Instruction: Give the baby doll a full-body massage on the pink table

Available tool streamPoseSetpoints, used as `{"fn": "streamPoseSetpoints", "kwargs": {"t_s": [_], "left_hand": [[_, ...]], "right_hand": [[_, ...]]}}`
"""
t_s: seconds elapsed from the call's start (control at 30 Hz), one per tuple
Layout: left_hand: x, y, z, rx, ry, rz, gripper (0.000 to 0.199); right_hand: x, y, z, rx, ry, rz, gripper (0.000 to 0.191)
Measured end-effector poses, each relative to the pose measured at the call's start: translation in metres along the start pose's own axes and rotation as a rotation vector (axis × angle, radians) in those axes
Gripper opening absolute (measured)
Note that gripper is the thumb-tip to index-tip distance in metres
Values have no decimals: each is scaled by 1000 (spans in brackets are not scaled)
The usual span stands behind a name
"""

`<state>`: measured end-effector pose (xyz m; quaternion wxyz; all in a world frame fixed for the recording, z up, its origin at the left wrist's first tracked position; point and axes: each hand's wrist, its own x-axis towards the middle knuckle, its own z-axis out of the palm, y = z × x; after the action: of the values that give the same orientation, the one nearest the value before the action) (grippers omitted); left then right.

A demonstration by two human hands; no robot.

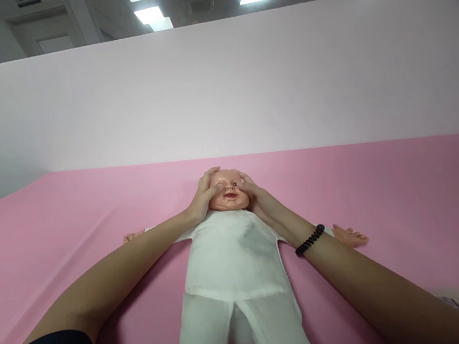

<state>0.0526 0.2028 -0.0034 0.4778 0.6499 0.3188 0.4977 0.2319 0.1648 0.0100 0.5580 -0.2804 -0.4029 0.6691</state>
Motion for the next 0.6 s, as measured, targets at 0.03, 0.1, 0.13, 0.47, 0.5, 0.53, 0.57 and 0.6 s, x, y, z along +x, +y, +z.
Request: {"fn": "streamPoseSetpoints", "kwargs": {"t_s": [0.03, 0.1, 0.13, 0.47, 0.5, 0.53, 0.57, 0.6], "left_hand": [[-1, 1, -3, 7, -53, 12, 65], [-3, 2, -11, 18, -162, 22, 83], [-3, 2, -15, 20, -216, 22, 93], [-1, 4, -26, 71, -364, 58, 112], [0, 4, -26, 64, -367, 63, 110], [0, 4, -26, 53, -366, 63, 109], [0, 4, -26, 42, -363, 60, 107], [1, 4, -26, 32, -359, 55, 106]], "right_hand": [[-2, -1, -2, -19, -30, 29, 84], [-6, -4, -6, -65, -75, 79, 111], [-7, -5, -8, -82, -89, 96, 119], [-7, -7, -14, -147, -109, 119, 129], [-7, -7, -14, -146, -112, 116, 127], [-7, -7, -13, -142, -115, 115, 126], [-8, -7, -13, -137, -118, 114, 125], [-8, -7, -12, -130, -120, 114, 124]]}}
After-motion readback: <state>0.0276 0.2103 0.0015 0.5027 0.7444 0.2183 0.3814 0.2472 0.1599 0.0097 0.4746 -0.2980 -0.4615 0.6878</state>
